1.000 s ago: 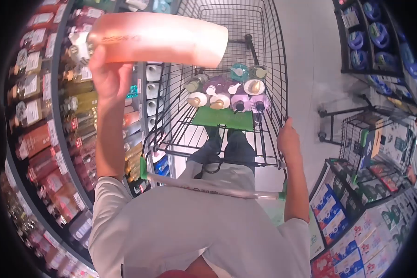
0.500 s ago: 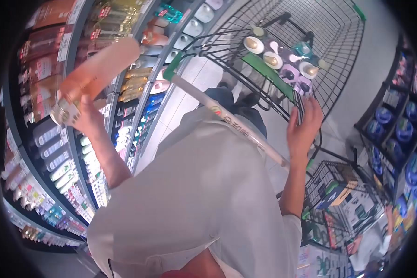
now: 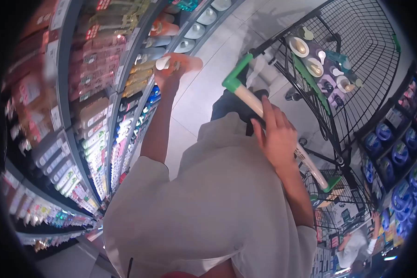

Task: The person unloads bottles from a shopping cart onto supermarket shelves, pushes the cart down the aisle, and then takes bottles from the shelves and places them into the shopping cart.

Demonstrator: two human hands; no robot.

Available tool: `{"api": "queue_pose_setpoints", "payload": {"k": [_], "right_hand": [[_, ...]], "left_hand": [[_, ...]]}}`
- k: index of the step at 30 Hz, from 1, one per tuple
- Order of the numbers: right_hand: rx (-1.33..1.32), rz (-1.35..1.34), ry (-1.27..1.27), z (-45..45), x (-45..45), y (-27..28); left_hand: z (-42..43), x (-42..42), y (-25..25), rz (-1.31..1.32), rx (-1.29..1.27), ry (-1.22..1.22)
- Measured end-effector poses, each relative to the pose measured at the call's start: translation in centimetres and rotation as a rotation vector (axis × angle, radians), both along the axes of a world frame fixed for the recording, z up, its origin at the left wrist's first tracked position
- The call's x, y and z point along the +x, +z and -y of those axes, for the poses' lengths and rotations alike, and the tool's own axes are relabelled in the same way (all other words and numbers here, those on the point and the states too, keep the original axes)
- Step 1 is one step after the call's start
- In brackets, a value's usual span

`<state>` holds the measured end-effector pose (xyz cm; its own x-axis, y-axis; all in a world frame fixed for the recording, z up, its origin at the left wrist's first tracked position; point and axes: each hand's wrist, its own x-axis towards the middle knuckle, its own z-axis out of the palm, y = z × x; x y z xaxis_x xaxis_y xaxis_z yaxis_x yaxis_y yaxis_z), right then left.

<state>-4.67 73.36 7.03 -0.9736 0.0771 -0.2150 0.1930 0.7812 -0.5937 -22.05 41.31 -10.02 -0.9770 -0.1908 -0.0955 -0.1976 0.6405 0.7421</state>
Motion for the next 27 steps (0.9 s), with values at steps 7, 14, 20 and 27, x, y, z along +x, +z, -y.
{"api": "queue_pose_setpoints", "payload": {"k": [7, 14, 20, 27], "right_hand": [[0.110, 0.020, 0.015, -1.5, -1.8, -1.3], [0.112, 0.017, -0.005, -2.4, -2.8, -2.9], [0.100, 0.028, -0.051, -3.0, -3.4, -3.3], [0.115, -0.017, -0.085, -2.8, -3.5, -3.5]], "left_hand": [[2.5, -16.4, -13.9, -0.334, -0.061, 0.115], [2.0, -21.7, -14.9, -0.134, -0.256, 0.118], [6.4, -24.6, -23.0, -0.103, -0.557, 0.191], [6.0, -26.2, -20.2, 0.112, -0.564, 0.227]]}}
